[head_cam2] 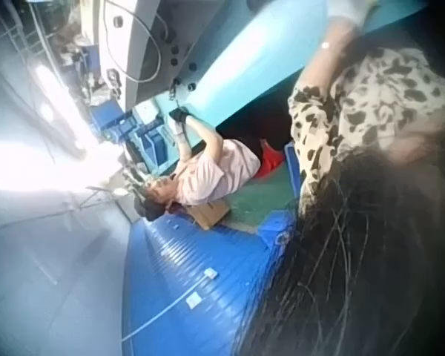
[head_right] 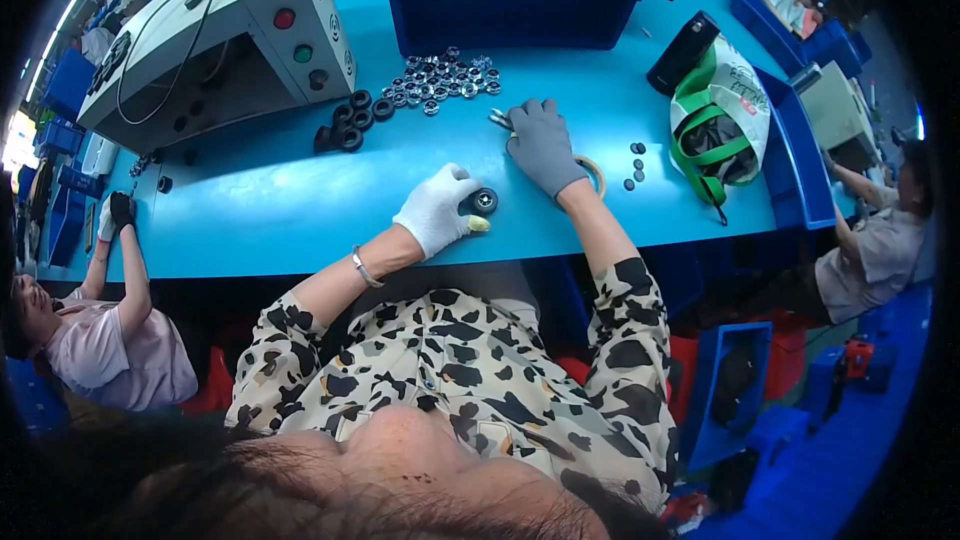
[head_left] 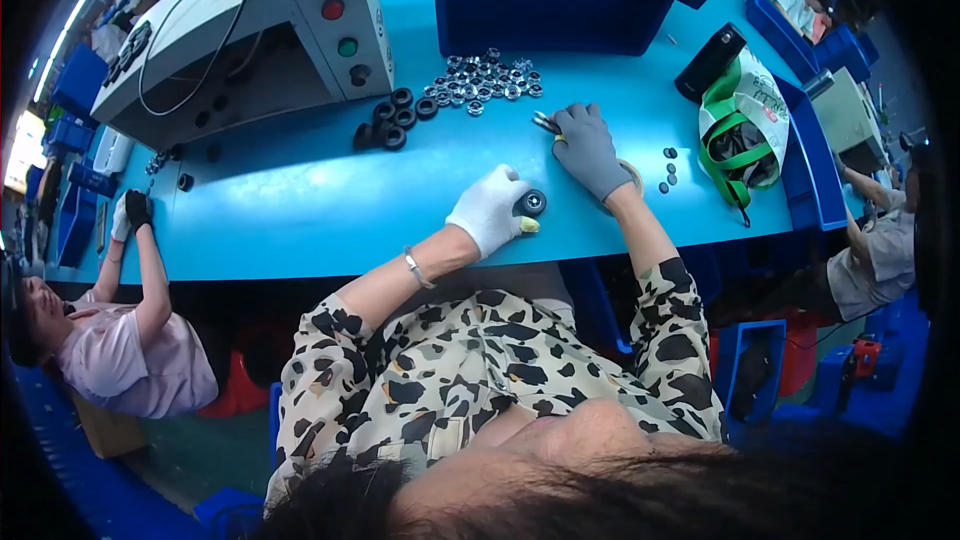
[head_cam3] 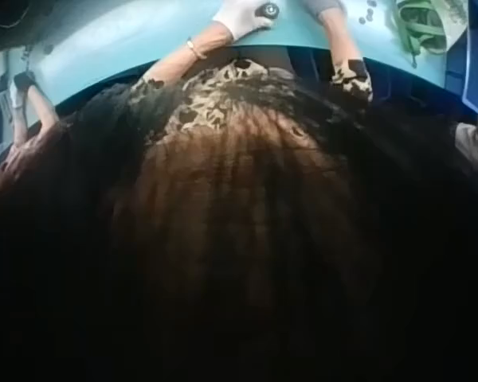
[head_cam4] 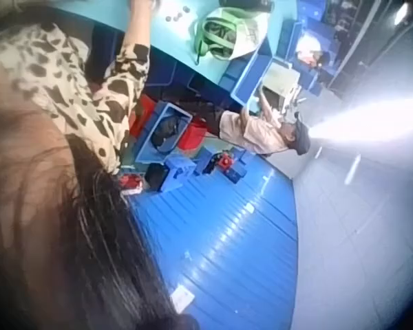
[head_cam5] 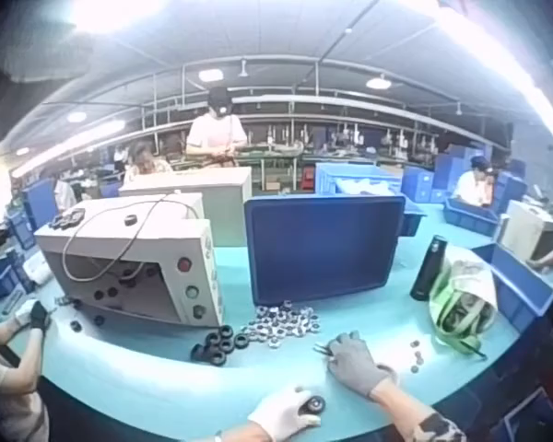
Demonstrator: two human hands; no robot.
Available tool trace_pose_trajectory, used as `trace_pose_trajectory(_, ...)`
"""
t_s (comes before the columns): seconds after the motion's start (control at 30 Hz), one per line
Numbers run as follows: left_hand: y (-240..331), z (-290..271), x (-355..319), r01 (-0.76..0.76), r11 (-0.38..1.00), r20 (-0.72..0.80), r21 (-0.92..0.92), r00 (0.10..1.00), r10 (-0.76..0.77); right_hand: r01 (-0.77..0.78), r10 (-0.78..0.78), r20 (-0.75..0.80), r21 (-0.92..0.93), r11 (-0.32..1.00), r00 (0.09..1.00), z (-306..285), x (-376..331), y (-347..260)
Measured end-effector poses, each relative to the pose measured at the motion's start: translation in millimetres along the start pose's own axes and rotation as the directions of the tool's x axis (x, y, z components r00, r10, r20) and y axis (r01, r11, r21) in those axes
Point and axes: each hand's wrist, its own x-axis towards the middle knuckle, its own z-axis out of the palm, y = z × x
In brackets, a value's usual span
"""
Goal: The person repeatedly assembles components by inserting small metal rings into black rubber rings by hand.
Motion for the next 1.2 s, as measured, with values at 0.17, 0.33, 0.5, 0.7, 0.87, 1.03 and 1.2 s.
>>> trace_pose_trajectory(0.17,0,12,-2,-0.012,0.998,-0.085,-0.054,0.996,0.007,0.152,-0.152,0.011,-0.007,0.988,0.988,4,7,6)
trace_pose_trajectory(0.33,1,-14,-37,0.058,0.979,-0.155,-0.196,0.984,-0.089,0.307,-0.347,0.113,0.273,0.912,0.931,8,14,-48)
trace_pose_trajectory(0.5,7,-47,-93,0.154,0.922,-0.294,-0.356,0.918,-0.267,0.488,-0.574,0.126,0.399,0.776,0.809,25,28,-139)
trace_pose_trajectory(0.7,-6,-68,-128,0.264,0.876,-0.39,-0.404,0.816,-0.426,0.513,-0.626,-0.025,0.599,0.614,0.779,54,73,-237)
trace_pose_trajectory(0.87,-25,-69,-136,0.254,0.83,-0.46,-0.496,0.734,-0.5,0.005,-0.529,0.262,0.893,0.451,0.807,6,70,-217)
trace_pose_trajectory(1.03,-25,-56,-120,0.129,0.723,-0.379,-0.679,0.781,-0.496,-0.284,-0.378,0.41,0.894,0.347,0.83,-14,12,-181)
trace_pose_trajectory(1.2,-11,-41,-93,0.061,0.333,-0.157,-0.941,0.793,-0.589,-0.346,-0.124,0.372,0.919,0.188,0.92,-20,-29,-164)
